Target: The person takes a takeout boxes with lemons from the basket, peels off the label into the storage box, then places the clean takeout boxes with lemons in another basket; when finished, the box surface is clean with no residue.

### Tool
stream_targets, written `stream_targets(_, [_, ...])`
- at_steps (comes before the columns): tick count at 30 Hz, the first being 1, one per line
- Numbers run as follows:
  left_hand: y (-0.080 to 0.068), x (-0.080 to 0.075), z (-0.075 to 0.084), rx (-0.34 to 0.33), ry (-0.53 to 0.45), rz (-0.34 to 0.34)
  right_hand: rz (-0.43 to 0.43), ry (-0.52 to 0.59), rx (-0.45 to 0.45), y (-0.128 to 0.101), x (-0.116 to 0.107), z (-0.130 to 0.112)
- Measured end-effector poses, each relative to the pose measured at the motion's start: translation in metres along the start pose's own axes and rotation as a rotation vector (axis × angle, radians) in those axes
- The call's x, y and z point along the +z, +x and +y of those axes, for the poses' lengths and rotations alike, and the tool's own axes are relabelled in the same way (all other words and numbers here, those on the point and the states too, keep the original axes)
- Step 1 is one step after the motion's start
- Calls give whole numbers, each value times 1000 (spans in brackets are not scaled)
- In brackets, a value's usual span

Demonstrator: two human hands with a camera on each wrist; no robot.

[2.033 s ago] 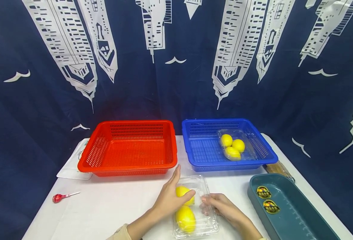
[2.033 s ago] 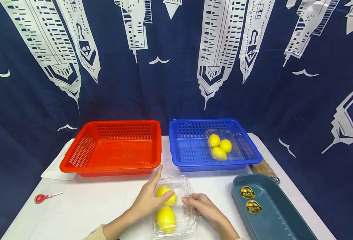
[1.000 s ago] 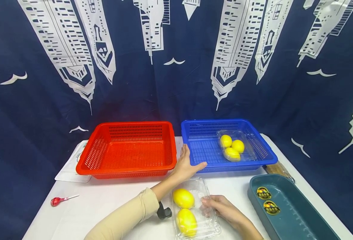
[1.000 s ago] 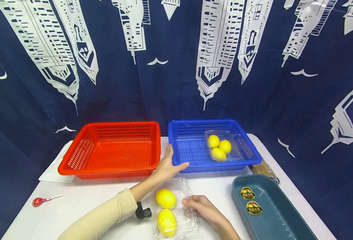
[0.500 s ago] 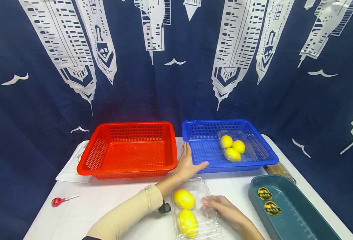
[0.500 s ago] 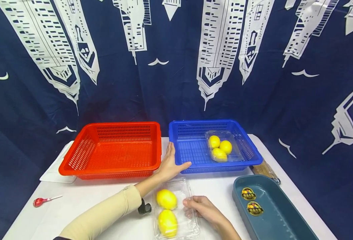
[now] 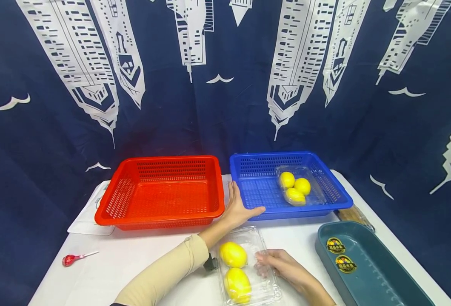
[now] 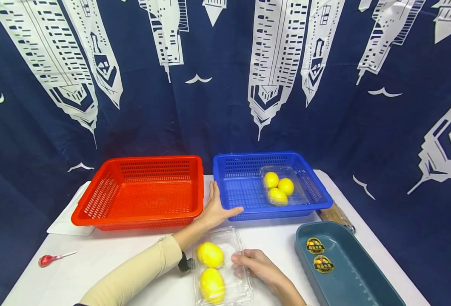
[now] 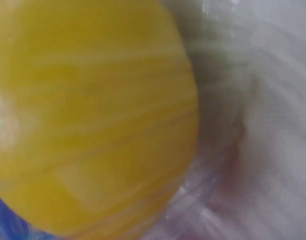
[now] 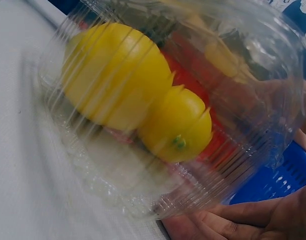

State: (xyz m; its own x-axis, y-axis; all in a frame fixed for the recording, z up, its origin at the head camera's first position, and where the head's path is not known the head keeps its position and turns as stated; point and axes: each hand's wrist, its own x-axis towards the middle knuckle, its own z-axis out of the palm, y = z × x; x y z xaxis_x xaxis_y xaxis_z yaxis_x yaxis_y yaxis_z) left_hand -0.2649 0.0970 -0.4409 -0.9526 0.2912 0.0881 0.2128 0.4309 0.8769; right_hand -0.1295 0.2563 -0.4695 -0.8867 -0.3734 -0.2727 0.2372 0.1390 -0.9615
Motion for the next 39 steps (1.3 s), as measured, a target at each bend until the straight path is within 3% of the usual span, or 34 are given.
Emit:
stream_targets(11, [1, 0, -2, -44, -71, -10, 9, -2, 15, -1, 1, -2])
stream_targets(20, [2, 1, -3, 9, -35, 25, 4, -6, -2, -2, 1, -3])
stream_targets(39, [4, 1, -5, 22, -50, 18, 20, -19, 17, -1, 0, -4])
